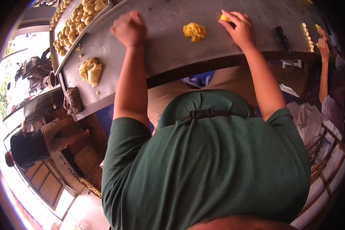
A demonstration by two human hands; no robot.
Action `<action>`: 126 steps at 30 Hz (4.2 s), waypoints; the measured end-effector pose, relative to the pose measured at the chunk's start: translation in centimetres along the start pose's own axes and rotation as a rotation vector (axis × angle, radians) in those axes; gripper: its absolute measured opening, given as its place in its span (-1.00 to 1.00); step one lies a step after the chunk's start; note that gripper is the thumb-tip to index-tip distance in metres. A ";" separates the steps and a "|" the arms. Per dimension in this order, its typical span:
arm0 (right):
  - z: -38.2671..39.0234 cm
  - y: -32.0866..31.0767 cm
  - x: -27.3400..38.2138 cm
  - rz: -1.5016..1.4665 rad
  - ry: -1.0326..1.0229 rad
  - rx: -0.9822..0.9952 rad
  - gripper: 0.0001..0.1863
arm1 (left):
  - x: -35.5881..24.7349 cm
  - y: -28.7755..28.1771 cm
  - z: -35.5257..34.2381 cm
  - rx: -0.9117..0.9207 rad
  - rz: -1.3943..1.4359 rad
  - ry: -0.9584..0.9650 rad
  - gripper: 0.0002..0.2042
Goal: The person shapes small pieces of yellow dough by hand at a table, placing the finished balls onto a metal tray alongside other prepared dough pieces.
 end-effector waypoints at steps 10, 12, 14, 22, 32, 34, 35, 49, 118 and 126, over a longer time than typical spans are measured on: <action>0.1 0.7 0.0 -0.083 -0.093 -0.007 -0.45 | 5.4 -3.6 2.2 -0.305 0.355 -0.494 -0.66; -0.6 0.7 0.4 -0.023 -0.079 -0.032 -0.47 | 2.0 -3.0 1.7 -0.200 0.261 -0.180 -0.68; 0.3 0.5 -0.1 0.043 -0.046 -0.031 -0.49 | -6.6 -2.9 2.2 0.015 0.148 0.335 -0.71; 0.5 -0.2 -0.2 -0.135 -0.054 -0.032 -0.52 | 4.6 -3.7 4.6 0.315 0.274 -0.201 -0.61; 0.8 0.4 -0.2 -0.332 0.036 0.047 -0.58 | 3.5 -5.2 9.4 0.498 0.239 -0.227 -0.73; 0.9 -0.2 1.0 -0.138 -0.074 -0.009 -0.58 | 2.2 -5.7 10.1 0.551 0.312 -0.273 -0.74; 0.9 -0.4 0.9 -0.130 -0.067 -0.009 -0.58 | 1.7 -6.1 9.9 0.555 0.319 -0.265 -0.74; -1.3 -3.8 13.0 -0.687 0.054 0.067 -0.71 | -11.2 -9.4 8.0 0.778 1.632 -0.546 -0.34; 0.9 1.5 14.6 -1.717 0.713 0.282 -0.76 | -13.2 -8.7 4.7 0.497 1.697 -0.400 -0.29; 2.8 1.8 13.9 -1.540 0.770 0.287 -0.72 | -13.1 -6.8 6.2 0.534 1.746 -0.557 -0.29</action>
Point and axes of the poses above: each hand's wrist, its own z-axis away from the middle knuckle, its own y-axis out of the palm, x = y × z, the point moved 10 cm from there along -z, towards the middle knuckle, and after that the axes turned 4 degrees about z, right-handed, at the moved point
